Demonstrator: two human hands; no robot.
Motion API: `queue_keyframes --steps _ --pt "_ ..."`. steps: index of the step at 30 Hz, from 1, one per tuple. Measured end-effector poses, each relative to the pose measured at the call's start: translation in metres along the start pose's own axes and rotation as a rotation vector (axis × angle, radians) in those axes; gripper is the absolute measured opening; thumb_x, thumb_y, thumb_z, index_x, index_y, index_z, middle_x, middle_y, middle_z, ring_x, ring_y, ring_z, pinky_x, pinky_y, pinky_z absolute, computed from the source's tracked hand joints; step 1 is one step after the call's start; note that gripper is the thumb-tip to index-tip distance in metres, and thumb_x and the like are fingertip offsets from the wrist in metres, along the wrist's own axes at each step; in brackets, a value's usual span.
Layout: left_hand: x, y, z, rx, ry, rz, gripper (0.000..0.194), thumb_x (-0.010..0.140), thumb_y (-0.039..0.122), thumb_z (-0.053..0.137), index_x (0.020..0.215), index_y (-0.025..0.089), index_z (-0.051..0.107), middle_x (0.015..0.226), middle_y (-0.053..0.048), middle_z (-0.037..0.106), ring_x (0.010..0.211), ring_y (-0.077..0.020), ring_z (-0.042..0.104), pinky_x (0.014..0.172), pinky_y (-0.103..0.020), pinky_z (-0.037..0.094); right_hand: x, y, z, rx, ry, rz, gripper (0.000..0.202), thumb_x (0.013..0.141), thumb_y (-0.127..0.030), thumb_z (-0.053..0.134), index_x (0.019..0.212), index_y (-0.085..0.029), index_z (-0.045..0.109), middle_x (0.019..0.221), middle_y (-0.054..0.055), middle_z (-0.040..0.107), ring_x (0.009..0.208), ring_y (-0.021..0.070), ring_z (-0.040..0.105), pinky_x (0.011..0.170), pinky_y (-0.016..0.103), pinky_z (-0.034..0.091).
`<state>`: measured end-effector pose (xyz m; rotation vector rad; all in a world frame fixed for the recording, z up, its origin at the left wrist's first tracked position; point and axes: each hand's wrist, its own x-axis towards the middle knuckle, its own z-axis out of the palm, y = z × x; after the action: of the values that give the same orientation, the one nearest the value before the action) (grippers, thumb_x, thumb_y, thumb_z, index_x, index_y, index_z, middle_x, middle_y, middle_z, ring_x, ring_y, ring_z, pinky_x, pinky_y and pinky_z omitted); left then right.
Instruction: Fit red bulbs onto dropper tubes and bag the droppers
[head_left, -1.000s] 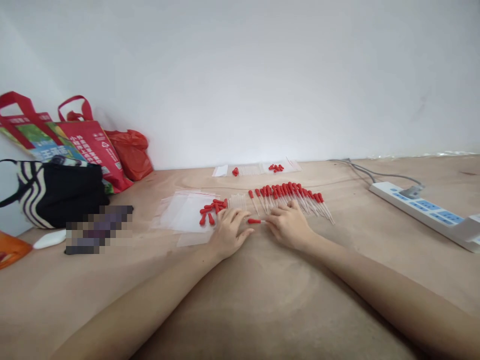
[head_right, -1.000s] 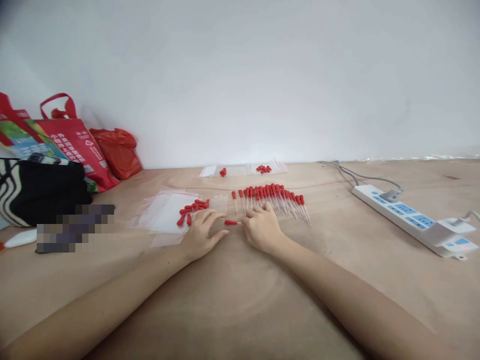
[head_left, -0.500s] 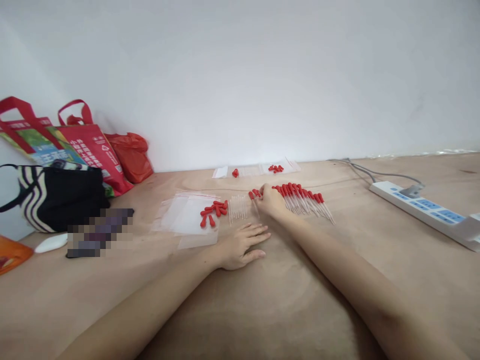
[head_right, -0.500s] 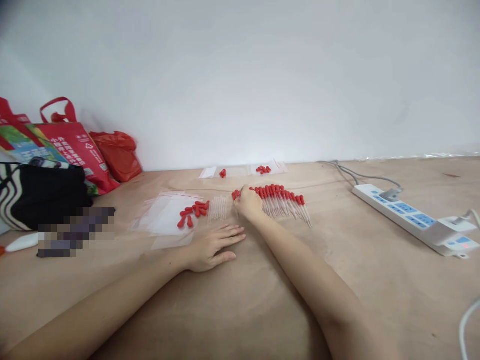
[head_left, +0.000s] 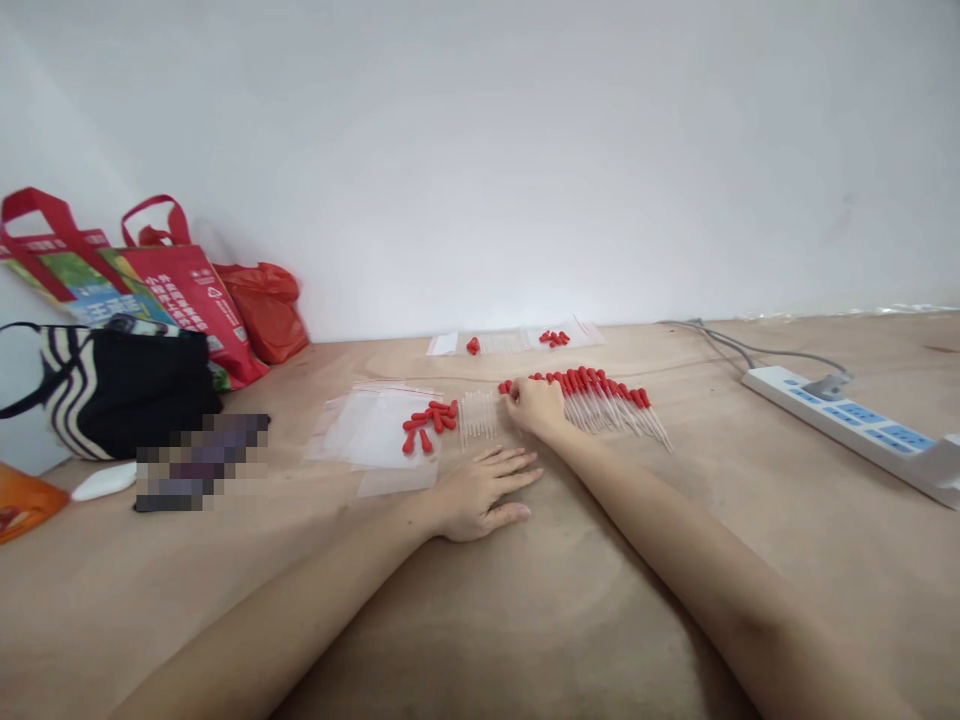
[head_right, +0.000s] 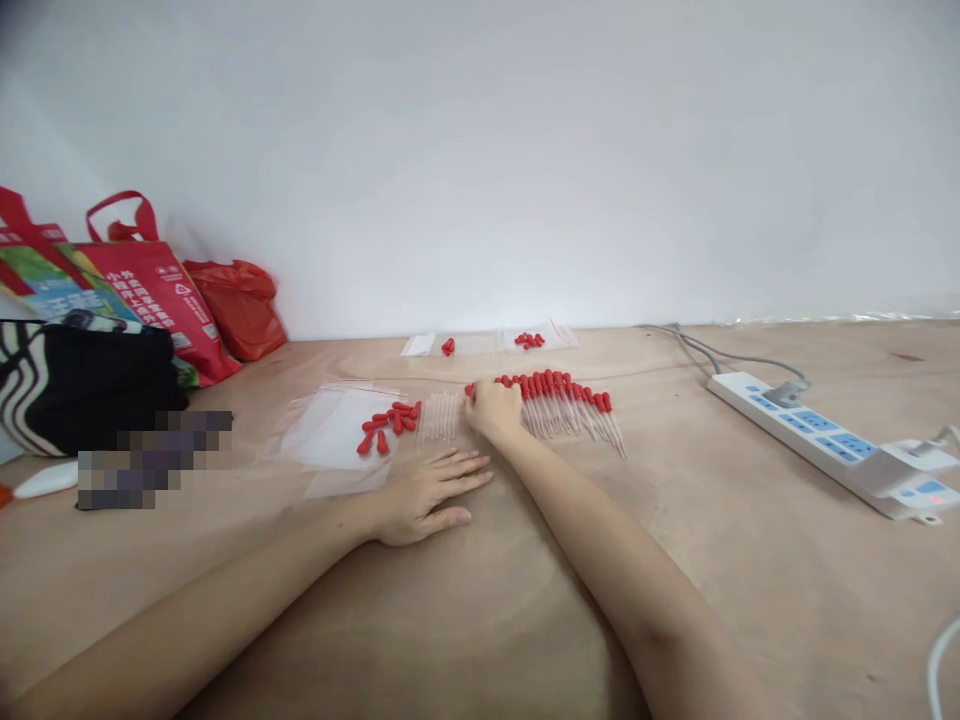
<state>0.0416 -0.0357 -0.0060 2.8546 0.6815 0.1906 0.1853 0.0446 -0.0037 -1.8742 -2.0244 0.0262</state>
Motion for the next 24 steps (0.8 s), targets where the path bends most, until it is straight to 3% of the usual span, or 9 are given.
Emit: queue_keyframes --steps 3,5,7,10,13,15,19,24 --pt "-0.001 0.000 0.002 0.015 0.143 0.028 0.033 0.085 0.033 0.042 0.113 0.019 0.053 0.119 -0.006 0.053 0.112 -0.0176 0.046 0.096 -0.034 0.031 -0.003 -0.012 -0.002 0.011 -0.061 -0.036 0.031 0.079 -0.039 0.040 0.081 -0.017 0.062 0.084 0.011 0.065 0.086 0.0214 0.057 0.080 0.035 0.028" --pt "-0.002 -0.002 0.001 0.076 0.300 -0.008 0.024 0.084 0.031 0.043 0.088 0.020 0.064 0.092 -0.002 0.067 0.090 -0.0162 0.058 0.087 -0.033 0.036 -0.004 -0.019 -0.003 0.001 -0.100 -0.011 0.031 0.076 -0.040 0.044 0.081 -0.015 0.062 0.084 0.011 0.065 0.084 0.0218 0.057 0.081 0.036 0.027" --pt "-0.004 -0.008 -0.003 0.193 0.492 -0.158 0.029 0.083 0.031 0.044 0.064 0.019 0.061 0.066 0.000 0.065 0.070 -0.0154 0.058 0.079 -0.034 0.037 -0.002 -0.024 -0.003 -0.005 -0.129 0.026 0.031 0.074 -0.040 0.046 0.083 -0.015 0.062 0.085 0.012 0.065 0.083 0.0225 0.058 0.082 0.038 0.026" --pt "-0.009 -0.024 -0.013 0.391 0.698 -0.516 0.025 0.079 0.032 0.048 0.059 0.018 0.055 0.064 -0.002 0.060 0.070 -0.0180 0.054 0.072 -0.034 0.034 0.002 -0.029 -0.002 0.006 -0.174 0.071 0.031 0.073 -0.038 0.047 0.085 -0.015 0.062 0.089 0.012 0.064 0.085 0.0236 0.058 0.082 0.039 0.026" --pt "-0.017 -0.040 -0.021 0.526 0.676 -0.803 0.019 0.071 0.037 0.055 0.066 0.018 0.055 0.077 -0.005 0.058 0.080 -0.0233 0.051 0.069 -0.035 0.033 0.004 -0.032 -0.002 0.019 -0.212 0.095 0.028 0.073 -0.034 0.047 0.086 -0.016 0.063 0.093 0.013 0.063 0.087 0.0243 0.057 0.082 0.040 0.026" --pt "-0.022 -0.048 -0.023 0.567 0.613 -0.884 0.025 0.069 0.043 0.056 0.067 0.019 0.057 0.080 -0.006 0.056 0.084 -0.0251 0.048 0.069 -0.036 0.032 0.005 -0.034 -0.002 0.023 -0.232 0.102 0.026 0.072 -0.031 0.046 0.086 -0.016 0.063 0.093 0.013 0.063 0.087 0.0246 0.057 0.083 0.042 0.026" --pt "-0.027 -0.050 -0.022 0.583 0.505 -0.905 0.032 0.069 0.049 0.053 0.063 0.019 0.060 0.085 -0.008 0.055 0.087 -0.0263 0.046 0.073 -0.039 0.029 0.006 -0.038 -0.003 0.024 -0.256 0.109 0.025 0.070 -0.028 0.049 0.085 -0.015 0.064 0.091 0.013 0.064 0.086 0.0252 0.058 0.084 0.044 0.025" --pt "-0.026 -0.047 -0.022 0.555 0.474 -0.924 0.032 0.071 0.048 0.051 0.064 0.019 0.063 0.085 -0.008 0.055 0.088 -0.0258 0.044 0.075 -0.039 0.028 0.005 -0.040 -0.003 0.031 -0.262 0.107 0.025 0.069 -0.027 0.050 0.086 -0.015 0.064 0.090 0.013 0.064 0.086 0.0243 0.058 0.085 0.044 0.025"
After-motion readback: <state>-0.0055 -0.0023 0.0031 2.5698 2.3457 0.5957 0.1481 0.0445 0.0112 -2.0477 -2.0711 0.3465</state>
